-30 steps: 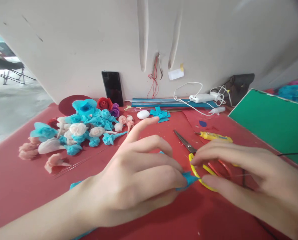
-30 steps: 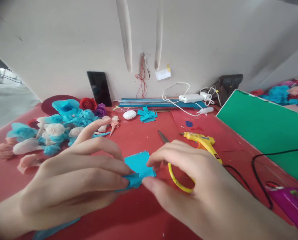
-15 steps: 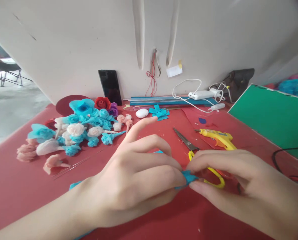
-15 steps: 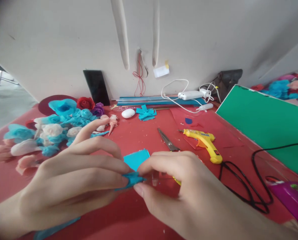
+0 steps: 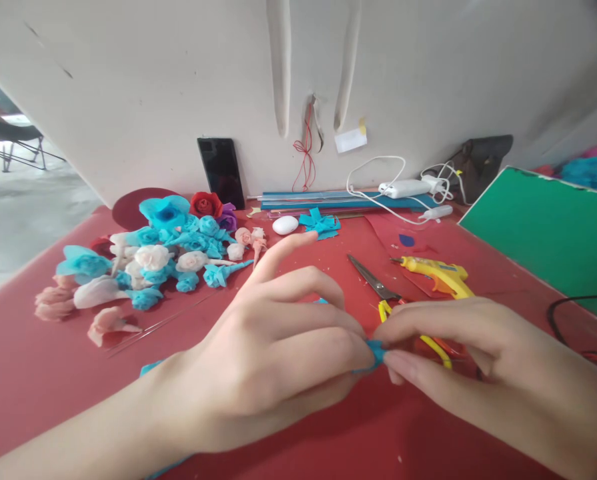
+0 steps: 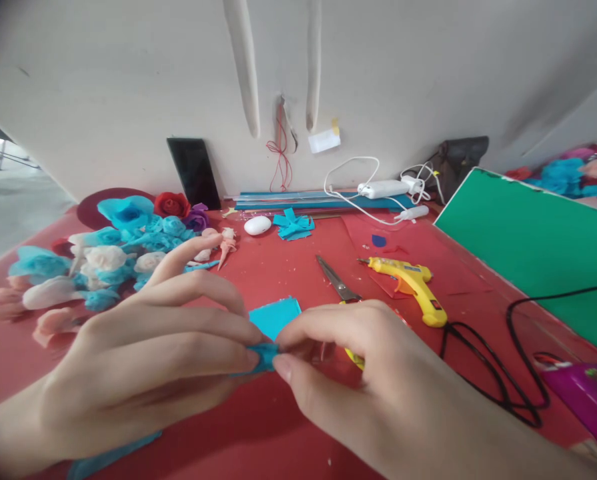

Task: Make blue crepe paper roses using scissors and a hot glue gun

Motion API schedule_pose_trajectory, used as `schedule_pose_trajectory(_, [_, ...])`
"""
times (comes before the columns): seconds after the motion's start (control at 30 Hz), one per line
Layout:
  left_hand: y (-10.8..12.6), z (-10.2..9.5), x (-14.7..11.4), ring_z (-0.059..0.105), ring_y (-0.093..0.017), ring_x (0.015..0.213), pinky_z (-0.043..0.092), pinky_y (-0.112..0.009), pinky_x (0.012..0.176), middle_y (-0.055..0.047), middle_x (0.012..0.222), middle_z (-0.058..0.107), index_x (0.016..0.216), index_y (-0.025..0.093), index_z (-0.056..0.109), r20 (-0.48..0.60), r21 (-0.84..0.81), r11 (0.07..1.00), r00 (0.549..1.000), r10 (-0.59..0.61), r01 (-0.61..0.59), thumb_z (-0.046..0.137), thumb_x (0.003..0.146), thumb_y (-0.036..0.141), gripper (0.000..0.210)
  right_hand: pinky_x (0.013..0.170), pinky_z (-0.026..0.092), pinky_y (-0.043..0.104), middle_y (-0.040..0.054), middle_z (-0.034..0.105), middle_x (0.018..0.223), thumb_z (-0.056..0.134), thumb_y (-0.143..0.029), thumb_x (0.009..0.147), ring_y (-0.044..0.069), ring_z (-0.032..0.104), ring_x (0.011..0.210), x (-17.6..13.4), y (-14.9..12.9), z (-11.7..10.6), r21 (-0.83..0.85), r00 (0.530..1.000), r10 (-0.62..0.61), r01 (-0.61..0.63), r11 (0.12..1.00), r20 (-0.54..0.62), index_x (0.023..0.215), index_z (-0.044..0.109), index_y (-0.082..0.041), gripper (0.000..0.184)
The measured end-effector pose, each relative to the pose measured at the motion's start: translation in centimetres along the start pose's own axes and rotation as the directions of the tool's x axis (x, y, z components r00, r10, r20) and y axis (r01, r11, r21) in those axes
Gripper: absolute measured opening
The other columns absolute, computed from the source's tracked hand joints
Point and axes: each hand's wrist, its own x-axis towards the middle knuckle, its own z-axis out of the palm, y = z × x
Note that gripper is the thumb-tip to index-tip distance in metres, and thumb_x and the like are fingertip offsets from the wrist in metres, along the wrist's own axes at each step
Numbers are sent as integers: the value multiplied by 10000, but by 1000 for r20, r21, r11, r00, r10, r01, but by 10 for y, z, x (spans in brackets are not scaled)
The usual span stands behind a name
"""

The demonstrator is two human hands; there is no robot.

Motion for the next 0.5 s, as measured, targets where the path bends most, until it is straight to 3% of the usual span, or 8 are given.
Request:
schedule_pose_trajectory(0.1, [0,0,1,582,-109,766,230,-388,1138,70,772,715,822,193,638,-4,-12,1000,1000,-7,7,567,835,74,139,568,478,-16,-167,686,824,645,-182,781,16,655,648,6,-1,-2,84,999,-25,22,996,35,932,616,-326,211])
schedule_pose_trajectory(0.23, [0,0,4,565,-104,738,307,-339,1073,73,714,674,902,183,622,-56,-40,998,997,-53,51,589,806,64,156,624,493,-2,-155,686,834,657,-179,777,27,663,691,4,-3,1,147,1000,21,-21,989,1,926,619,-328,214])
schedule_pose_trajectory(0.37, [3,-1,3,571,-99,724,345,-321,1033,65,786,678,967,196,579,-37,-116,982,987,-156,151,614,783,60,232,677,529,62,-106,688,924,651,-301,817,69,668,793,-7,-3,2,184,983,181,-182,966,23,1003,636,-362,196])
schedule_pose_trajectory(0.5, [3,1,-3,597,-113,806,421,-288,945,35,931,682,1009,202,570,-24,-275,940,976,-215,200,641,752,31,317,591,553,153,-29,691,920,615,-400,834,140,665,786,-7,-5,2,228,952,280,-302,926,126,1009,682,-333,199])
